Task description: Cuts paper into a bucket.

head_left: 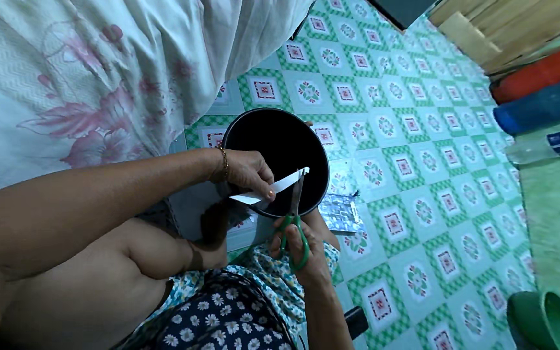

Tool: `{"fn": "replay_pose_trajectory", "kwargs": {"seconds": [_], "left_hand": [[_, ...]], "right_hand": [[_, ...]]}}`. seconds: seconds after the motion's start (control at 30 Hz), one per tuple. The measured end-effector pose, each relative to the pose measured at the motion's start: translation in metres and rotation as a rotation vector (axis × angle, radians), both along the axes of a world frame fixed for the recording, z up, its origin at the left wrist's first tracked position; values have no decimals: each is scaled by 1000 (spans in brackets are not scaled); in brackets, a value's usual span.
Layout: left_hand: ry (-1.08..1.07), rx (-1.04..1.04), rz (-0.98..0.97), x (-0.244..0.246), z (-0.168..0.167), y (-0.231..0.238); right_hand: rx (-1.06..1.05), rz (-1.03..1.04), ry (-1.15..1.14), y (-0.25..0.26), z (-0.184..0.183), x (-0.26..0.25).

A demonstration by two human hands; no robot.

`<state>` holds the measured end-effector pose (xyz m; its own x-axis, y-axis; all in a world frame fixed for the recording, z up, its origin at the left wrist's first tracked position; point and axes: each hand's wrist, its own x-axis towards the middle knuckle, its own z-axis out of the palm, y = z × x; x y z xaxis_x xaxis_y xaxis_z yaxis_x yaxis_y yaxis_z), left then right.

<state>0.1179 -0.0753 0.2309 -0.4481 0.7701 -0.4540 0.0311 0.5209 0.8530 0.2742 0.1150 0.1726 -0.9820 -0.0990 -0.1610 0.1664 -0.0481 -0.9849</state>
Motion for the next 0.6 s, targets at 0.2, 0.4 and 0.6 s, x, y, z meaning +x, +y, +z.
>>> {"fn": "replay_pose_trajectory", "kwargs": {"seconds": [0.2, 0.4, 0.6], "left_hand": [[-21, 17, -35, -3, 2, -3], [-81, -14, -38, -5, 3, -4], [-81, -61, -19, -7, 5, -5]], "right_hand": [[-29, 28, -36, 5, 2, 0], [-1, 16, -38, 5, 5, -1], [57, -27, -80, 3, 10, -3]]}}
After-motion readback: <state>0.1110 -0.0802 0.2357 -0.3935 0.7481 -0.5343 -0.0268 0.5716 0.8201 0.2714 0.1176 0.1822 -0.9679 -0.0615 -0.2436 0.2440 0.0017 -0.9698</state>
